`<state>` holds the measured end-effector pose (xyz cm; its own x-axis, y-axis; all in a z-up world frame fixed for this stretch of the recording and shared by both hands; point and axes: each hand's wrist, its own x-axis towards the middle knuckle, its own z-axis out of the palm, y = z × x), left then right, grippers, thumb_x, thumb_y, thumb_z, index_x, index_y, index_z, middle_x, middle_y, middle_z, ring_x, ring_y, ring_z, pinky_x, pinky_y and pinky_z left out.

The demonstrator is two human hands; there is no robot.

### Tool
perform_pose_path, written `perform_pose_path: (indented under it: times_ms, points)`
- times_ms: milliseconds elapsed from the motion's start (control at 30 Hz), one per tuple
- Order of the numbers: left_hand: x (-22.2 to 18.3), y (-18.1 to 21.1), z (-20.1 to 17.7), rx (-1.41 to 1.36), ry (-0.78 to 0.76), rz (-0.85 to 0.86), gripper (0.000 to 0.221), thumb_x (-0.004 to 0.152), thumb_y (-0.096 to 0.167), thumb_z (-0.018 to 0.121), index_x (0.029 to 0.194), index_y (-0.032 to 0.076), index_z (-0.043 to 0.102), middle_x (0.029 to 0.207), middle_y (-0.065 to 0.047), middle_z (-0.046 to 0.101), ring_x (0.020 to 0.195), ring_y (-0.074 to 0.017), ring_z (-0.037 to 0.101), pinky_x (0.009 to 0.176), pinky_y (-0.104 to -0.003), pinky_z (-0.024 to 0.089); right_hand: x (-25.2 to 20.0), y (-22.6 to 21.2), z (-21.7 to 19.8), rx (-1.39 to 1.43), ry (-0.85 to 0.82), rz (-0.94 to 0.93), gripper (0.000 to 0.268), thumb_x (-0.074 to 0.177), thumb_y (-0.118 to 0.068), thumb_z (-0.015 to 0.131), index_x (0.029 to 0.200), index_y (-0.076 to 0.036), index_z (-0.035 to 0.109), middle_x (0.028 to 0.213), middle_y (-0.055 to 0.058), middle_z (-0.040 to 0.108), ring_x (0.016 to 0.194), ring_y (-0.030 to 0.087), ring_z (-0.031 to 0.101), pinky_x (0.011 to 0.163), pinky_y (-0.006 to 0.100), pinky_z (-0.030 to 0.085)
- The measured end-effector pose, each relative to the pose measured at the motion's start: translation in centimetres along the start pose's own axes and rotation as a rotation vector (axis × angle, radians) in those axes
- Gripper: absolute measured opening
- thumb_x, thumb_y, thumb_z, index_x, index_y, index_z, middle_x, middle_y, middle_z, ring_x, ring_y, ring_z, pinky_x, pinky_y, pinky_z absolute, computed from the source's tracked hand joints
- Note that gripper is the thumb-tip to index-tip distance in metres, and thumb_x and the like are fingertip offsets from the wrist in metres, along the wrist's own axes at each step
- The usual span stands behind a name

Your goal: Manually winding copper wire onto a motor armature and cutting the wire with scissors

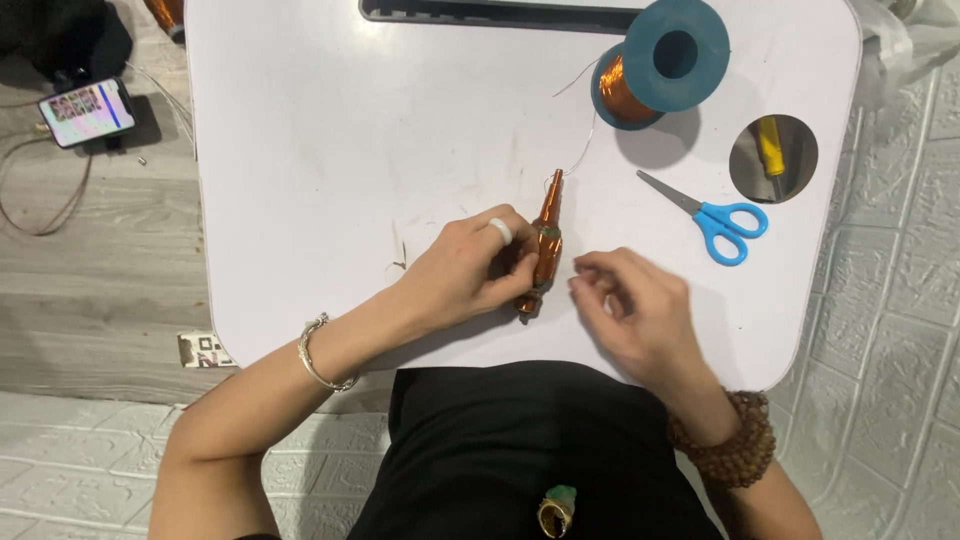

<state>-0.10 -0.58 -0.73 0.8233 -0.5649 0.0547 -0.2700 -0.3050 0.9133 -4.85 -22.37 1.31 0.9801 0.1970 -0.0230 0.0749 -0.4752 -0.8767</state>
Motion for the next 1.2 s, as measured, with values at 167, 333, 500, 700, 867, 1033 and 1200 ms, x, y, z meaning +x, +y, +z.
perform_pose_path:
  times_ms: [167,333,500,700,867,1033,1200]
  points:
    - [0.3,0.1,-0.7,-0.039,0.033,-0.057,0.014,0.092,0.012,0.064,0.103,0.006,0.061,0.083,-0.008,0.067,0.065,-0.0227,0.072,0.058,-0.031,0.059,0.5,-1.9,0.3,0.034,0.012,0.054,0.017,0.087,0.002,0.069,0.103,0.007,0.069,0.076,0.017,0.071,0.054,0.018,0.063,0.042,0.024,0.047]
    - [1.0,0.2,-2.0,0.130,0.072,-0.016,0.035,0.095,0.007,0.056,0.129,0.004,0.051,0.115,-0.015,0.061,0.097,-0.0333,0.072,0.073,-0.040,0.063,0.7,-1.8,1.1,0.029,0.063,0.076,0.027,0.087,-0.005,0.075,0.109,0.009,0.068,0.086,0.019,0.073,0.061,0.019,0.067,0.045,0.024,0.050]
    - [3.1,2.1,-4.2,0.637,-0.304,0.244,0.055,0.082,0.008,0.070,0.136,0.004,0.059,0.136,-0.023,0.057,0.131,-0.0441,0.048,0.100,-0.054,0.047,0.8,-2.4,2.0,-0.283,0.061,-0.041,0.043,0.081,-0.012,0.085,0.111,0.013,0.067,0.091,0.026,0.071,0.071,0.031,0.070,0.051,0.035,0.057]
    - [2.4,0.8,-3.5,0.748,-0.358,0.249,0.040,0.088,0.033,0.070,0.120,0.009,0.067,0.114,-0.008,0.063,0.117,-0.0309,0.054,0.098,-0.044,0.041,1.1,-3.1,1.9,-0.254,0.026,-0.119,0.038,0.081,0.002,0.077,0.117,0.010,0.065,0.103,0.022,0.066,0.091,0.035,0.067,0.064,0.035,0.063]
    - [1.8,-1.1,-2.6,0.760,-0.312,0.253,0.036,0.091,0.042,0.068,0.104,0.009,0.067,0.101,-0.007,0.061,0.103,-0.0264,0.055,0.092,-0.041,0.039,1.5,-2.4,1.5,-0.341,-0.026,-0.242,0.033,0.086,-0.001,0.075,0.118,0.005,0.068,0.113,0.020,0.066,0.103,0.034,0.065,0.075,0.035,0.062]
    - [1.9,-1.2,-2.2,0.785,-0.275,0.247,0.041,0.093,0.045,0.061,0.111,0.009,0.053,0.086,-0.008,0.067,0.089,-0.0255,0.064,0.088,-0.041,0.038,2.0,-2.1,0.9,-0.297,0.028,-0.279,0.033,0.085,0.002,0.077,0.117,0.006,0.068,0.116,0.020,0.067,0.106,0.036,0.065,0.082,0.038,0.060]
    - [2.5,0.6,-3.4,0.518,-0.261,0.154,0.038,0.092,0.028,0.062,0.120,0.003,0.051,0.082,-0.013,0.074,0.076,-0.0277,0.072,0.094,-0.043,0.039,2.3,-0.1,0.0,-0.206,0.211,-0.372,0.033,0.081,-0.001,0.085,0.109,0.007,0.071,0.107,0.019,0.068,0.092,0.034,0.069,0.076,0.039,0.059]
